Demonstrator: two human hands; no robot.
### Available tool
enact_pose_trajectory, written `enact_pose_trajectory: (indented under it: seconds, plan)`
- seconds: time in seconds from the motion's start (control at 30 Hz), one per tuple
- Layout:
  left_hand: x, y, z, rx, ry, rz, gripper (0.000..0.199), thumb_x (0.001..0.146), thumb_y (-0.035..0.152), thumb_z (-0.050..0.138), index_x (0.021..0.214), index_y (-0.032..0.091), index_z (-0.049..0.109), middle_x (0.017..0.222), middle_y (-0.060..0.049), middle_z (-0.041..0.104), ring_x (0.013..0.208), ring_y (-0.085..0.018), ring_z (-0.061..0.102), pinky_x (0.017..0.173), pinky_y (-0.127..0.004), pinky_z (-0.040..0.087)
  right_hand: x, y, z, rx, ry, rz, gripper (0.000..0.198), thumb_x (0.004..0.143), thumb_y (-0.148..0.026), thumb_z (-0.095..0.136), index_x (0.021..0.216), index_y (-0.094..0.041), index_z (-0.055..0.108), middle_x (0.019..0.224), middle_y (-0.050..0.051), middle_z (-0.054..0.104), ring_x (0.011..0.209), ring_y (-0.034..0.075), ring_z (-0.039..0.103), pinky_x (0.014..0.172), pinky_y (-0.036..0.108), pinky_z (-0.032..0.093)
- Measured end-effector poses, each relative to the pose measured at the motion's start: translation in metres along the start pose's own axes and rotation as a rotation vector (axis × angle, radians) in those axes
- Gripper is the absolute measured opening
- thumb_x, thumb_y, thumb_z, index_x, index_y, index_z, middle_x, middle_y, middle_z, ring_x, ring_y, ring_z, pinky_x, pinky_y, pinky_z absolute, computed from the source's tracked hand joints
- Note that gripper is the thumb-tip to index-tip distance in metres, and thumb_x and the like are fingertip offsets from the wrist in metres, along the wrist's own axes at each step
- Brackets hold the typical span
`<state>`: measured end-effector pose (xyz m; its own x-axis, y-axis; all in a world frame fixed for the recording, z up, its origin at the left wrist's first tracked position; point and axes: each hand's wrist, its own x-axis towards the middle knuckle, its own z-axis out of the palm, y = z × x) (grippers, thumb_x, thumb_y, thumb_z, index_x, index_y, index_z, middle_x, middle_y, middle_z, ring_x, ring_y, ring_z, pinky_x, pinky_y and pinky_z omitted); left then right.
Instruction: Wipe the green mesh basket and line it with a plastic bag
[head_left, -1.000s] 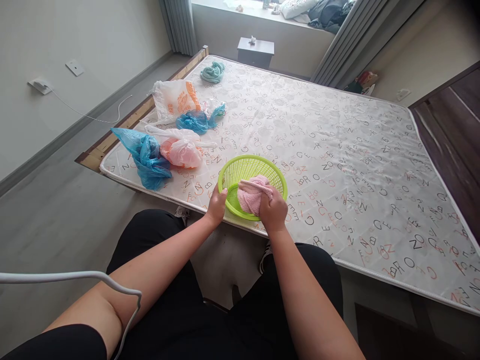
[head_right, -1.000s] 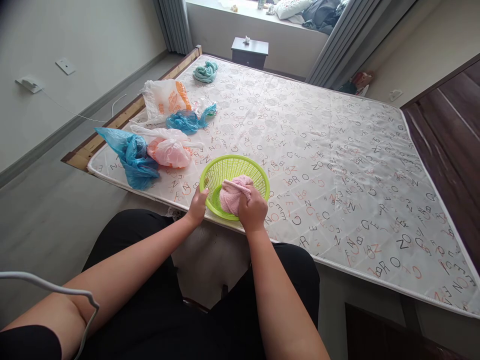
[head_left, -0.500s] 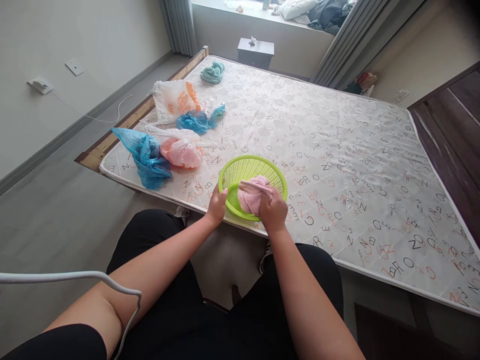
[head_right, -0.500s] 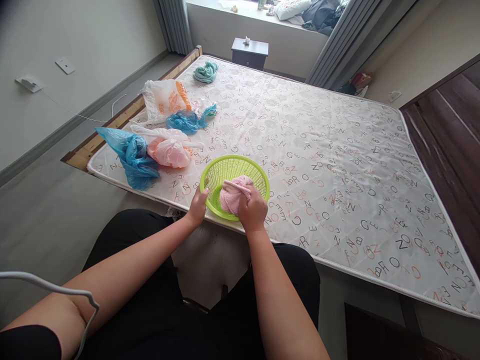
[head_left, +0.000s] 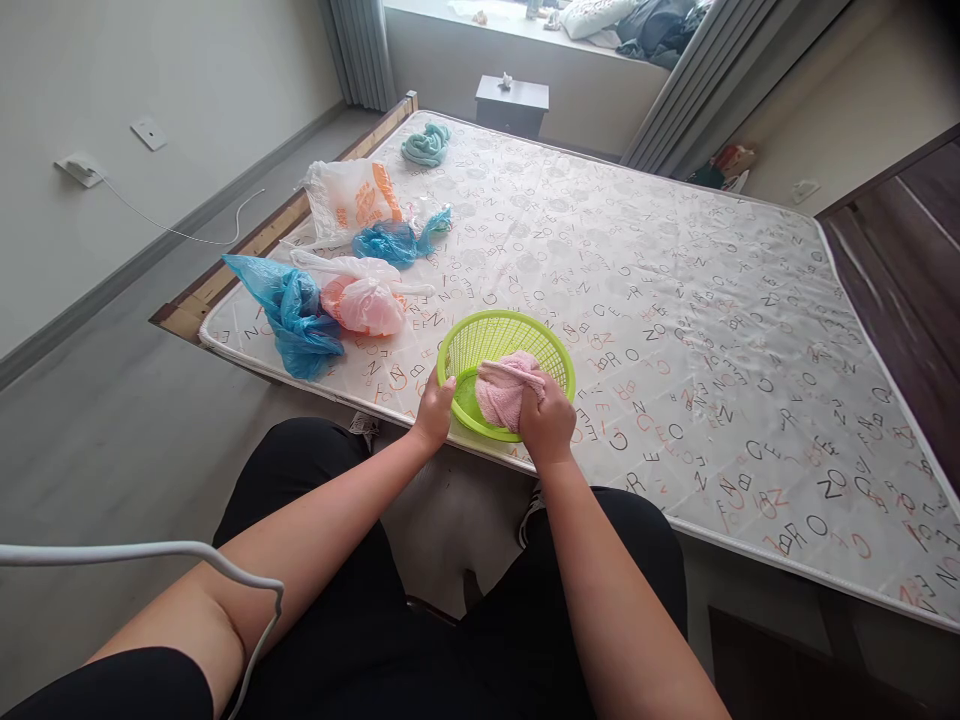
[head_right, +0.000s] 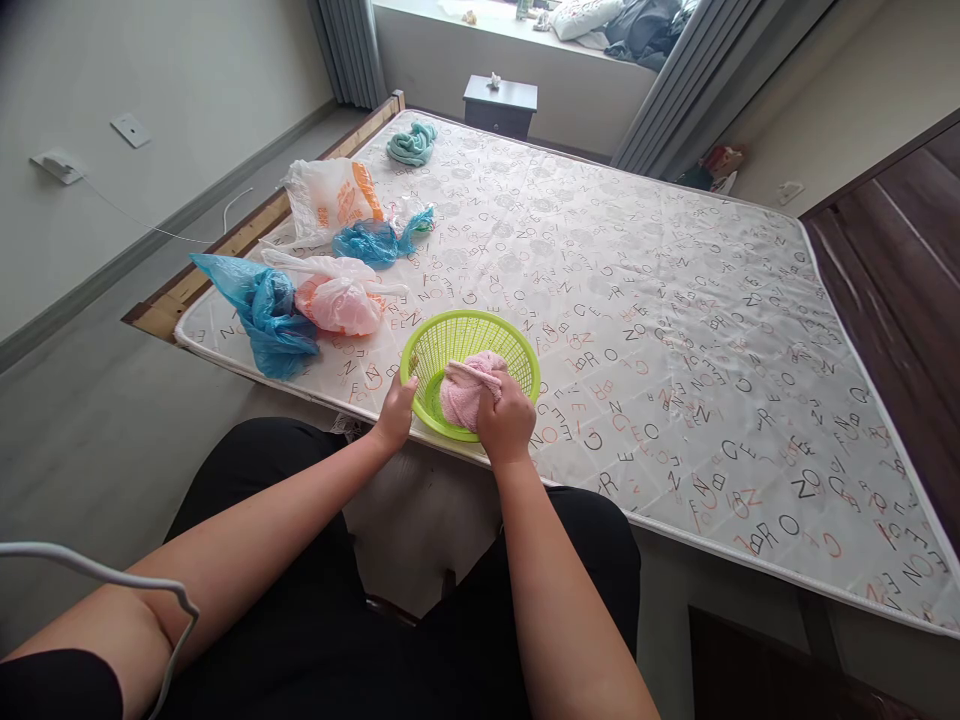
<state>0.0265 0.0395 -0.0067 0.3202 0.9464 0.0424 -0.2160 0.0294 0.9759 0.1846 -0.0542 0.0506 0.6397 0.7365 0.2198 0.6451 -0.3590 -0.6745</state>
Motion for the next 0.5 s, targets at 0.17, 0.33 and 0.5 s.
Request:
enact_pose_trajectory:
  seconds: [0.17, 0.33, 0.5]
  plan:
    - [-0.0011, 0.0028, 0.0008, 0.010, -0.004, 0.003, 0.038, 0.100, 0.036, 0.053, 0.134, 0.021, 0.059, 0.137, -0.009, 0.065, 0.131, -0.026, 0.058, 0.116, -0.047, 0.044, -0.0005, -0.0001, -0.0005, 0.002, 0.004, -0.005, 0.035, 0.098, -0.033, 0.043, 0.108, -0.023, 0.075, 0.100, 0.005, 0.077, 0.086, 0.022, 0.066, 0.073, 0.029, 0.042]
    - [-0.0015, 0.0039, 0.0011, 0.016, 0.002, -0.011, 0.038, 0.099, 0.037, 0.053, 0.133, 0.021, 0.059, 0.135, -0.010, 0.065, 0.130, -0.027, 0.060, 0.115, -0.047, 0.045, -0.0001, -0.0010, -0.0014, -0.007, -0.011, -0.002, 0.034, 0.098, -0.032, 0.044, 0.109, -0.024, 0.075, 0.097, 0.005, 0.076, 0.084, 0.021, 0.065, 0.073, 0.029, 0.043]
    - [-0.0010, 0.0052, 0.0014, 0.020, 0.000, 0.004, 0.038, 0.099, 0.038, 0.054, 0.132, 0.021, 0.060, 0.135, -0.010, 0.066, 0.129, -0.027, 0.060, 0.114, -0.047, 0.045, -0.0002, -0.0003, -0.0010, -0.016, -0.011, -0.005, 0.035, 0.098, -0.033, 0.043, 0.109, -0.023, 0.075, 0.098, 0.005, 0.076, 0.084, 0.021, 0.065, 0.073, 0.029, 0.043]
